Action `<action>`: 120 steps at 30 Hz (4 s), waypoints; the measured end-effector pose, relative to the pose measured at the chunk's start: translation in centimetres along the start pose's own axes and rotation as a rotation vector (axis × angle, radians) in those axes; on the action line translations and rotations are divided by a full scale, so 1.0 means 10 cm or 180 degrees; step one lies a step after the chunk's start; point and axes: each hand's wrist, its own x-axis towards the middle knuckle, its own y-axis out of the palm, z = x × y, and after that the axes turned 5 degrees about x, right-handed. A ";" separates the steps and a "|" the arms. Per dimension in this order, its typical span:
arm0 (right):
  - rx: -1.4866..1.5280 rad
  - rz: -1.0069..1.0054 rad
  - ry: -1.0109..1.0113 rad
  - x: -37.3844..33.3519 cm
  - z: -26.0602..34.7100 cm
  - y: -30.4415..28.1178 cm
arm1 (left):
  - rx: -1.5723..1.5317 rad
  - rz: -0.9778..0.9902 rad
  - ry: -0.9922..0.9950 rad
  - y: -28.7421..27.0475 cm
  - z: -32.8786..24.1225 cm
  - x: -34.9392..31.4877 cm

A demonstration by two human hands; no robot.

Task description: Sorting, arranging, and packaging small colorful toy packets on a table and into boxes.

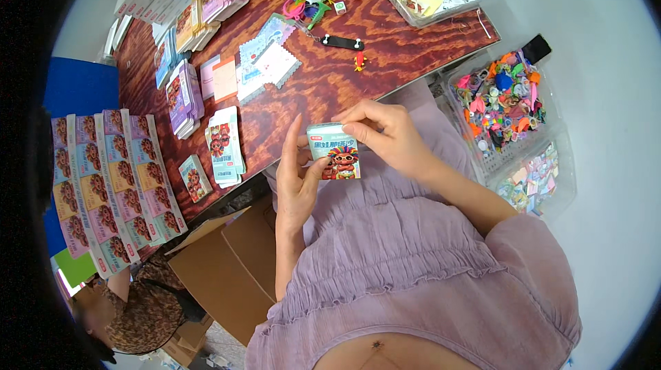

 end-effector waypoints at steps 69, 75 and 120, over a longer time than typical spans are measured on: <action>-0.1398 0.1917 -0.0826 0.78 0.27 1.12 | -0.0649 0.0378 -0.0795 -1.21 0.09 -0.36; -0.1150 0.1714 -0.0788 0.65 0.28 1.02 | -0.0443 0.0342 -0.0382 -0.88 -0.02 -0.13; -0.0183 0.0576 -0.0140 0.42 0.18 0.37 | -0.0528 -0.0776 0.0334 -0.30 -0.03 -0.12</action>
